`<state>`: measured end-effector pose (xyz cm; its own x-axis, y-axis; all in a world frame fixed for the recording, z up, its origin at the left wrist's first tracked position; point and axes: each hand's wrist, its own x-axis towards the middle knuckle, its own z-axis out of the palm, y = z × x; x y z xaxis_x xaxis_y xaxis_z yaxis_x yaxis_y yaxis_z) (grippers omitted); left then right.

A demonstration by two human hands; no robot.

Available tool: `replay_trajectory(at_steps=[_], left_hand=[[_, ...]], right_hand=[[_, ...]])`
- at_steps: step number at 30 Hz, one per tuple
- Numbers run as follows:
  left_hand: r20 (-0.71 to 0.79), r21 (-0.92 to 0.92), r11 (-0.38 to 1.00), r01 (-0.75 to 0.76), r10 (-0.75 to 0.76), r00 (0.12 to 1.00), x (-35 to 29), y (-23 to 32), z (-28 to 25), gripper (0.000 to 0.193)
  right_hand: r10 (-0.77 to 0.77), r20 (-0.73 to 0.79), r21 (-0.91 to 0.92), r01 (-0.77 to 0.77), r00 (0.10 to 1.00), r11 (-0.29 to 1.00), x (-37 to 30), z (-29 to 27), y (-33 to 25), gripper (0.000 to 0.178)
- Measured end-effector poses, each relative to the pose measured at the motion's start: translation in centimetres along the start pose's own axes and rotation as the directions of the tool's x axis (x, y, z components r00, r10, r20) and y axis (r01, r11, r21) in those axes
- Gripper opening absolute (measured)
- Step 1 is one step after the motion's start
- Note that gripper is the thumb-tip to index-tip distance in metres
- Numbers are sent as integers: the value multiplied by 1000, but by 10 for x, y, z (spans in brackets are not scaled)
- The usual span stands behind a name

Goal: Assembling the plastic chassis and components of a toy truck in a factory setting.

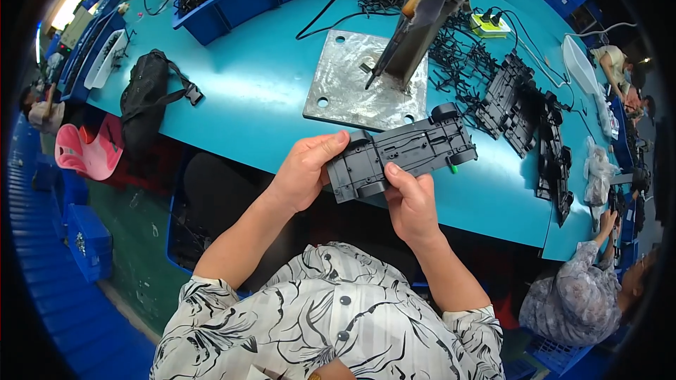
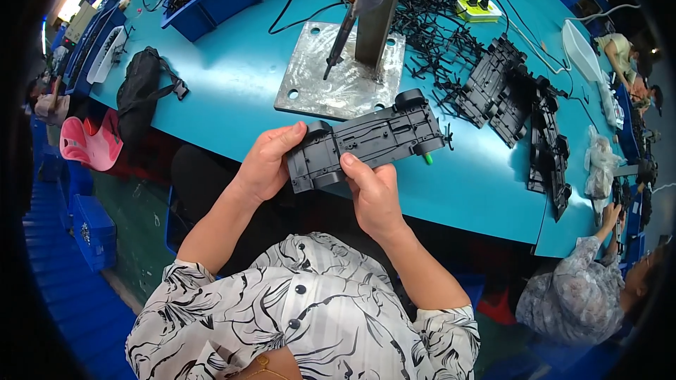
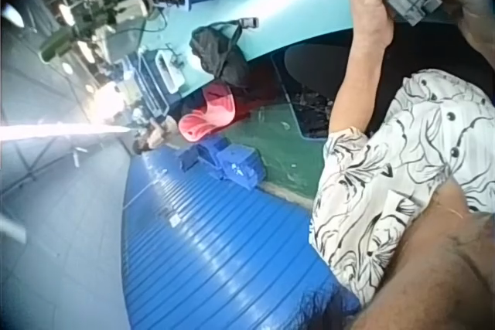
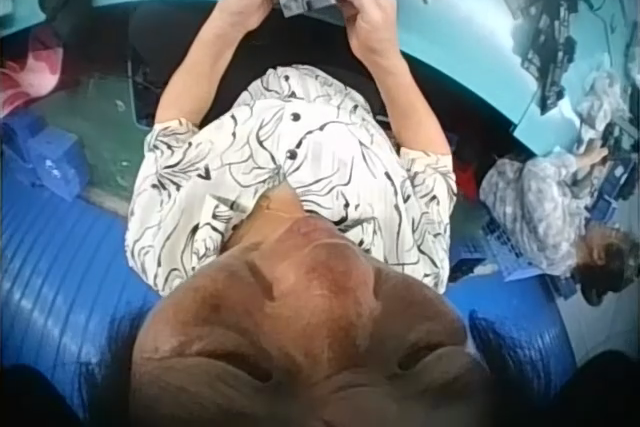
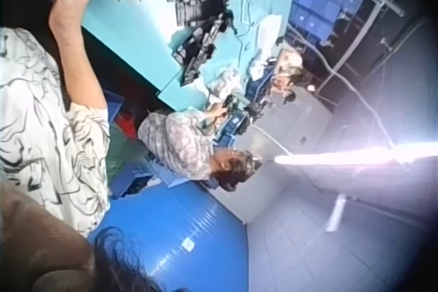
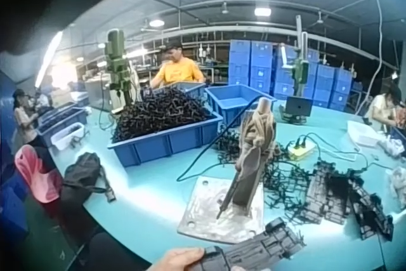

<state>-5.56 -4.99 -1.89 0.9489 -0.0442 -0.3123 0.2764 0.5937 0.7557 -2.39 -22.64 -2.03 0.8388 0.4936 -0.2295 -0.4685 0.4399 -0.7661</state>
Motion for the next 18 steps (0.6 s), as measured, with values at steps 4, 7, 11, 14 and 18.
replay_trajectory(at_steps=[4,7,11,14,18], left_hand=[[-30,-29,1000,12,-13,999,12,7,-4,36],[-77,-46,999,19,-22,997,17,14,-7,37],[-55,-7,1000,4,-4,998,27,25,-12,38],[-51,18,1000,2,-1,999,36,33,-14,39],[-31,59,998,11,-9,999,46,43,-17,40]], right_hand=[[-2,-9,-54,1,1000,999,15,-4,5,13],[2,17,-90,0,1000,996,22,6,-1,13],[3,98,-111,8,995,994,34,-1,-1,23],[-26,92,-103,36,995,994,42,4,-2,24],[-58,134,-92,71,989,993,50,9,-4,26]])
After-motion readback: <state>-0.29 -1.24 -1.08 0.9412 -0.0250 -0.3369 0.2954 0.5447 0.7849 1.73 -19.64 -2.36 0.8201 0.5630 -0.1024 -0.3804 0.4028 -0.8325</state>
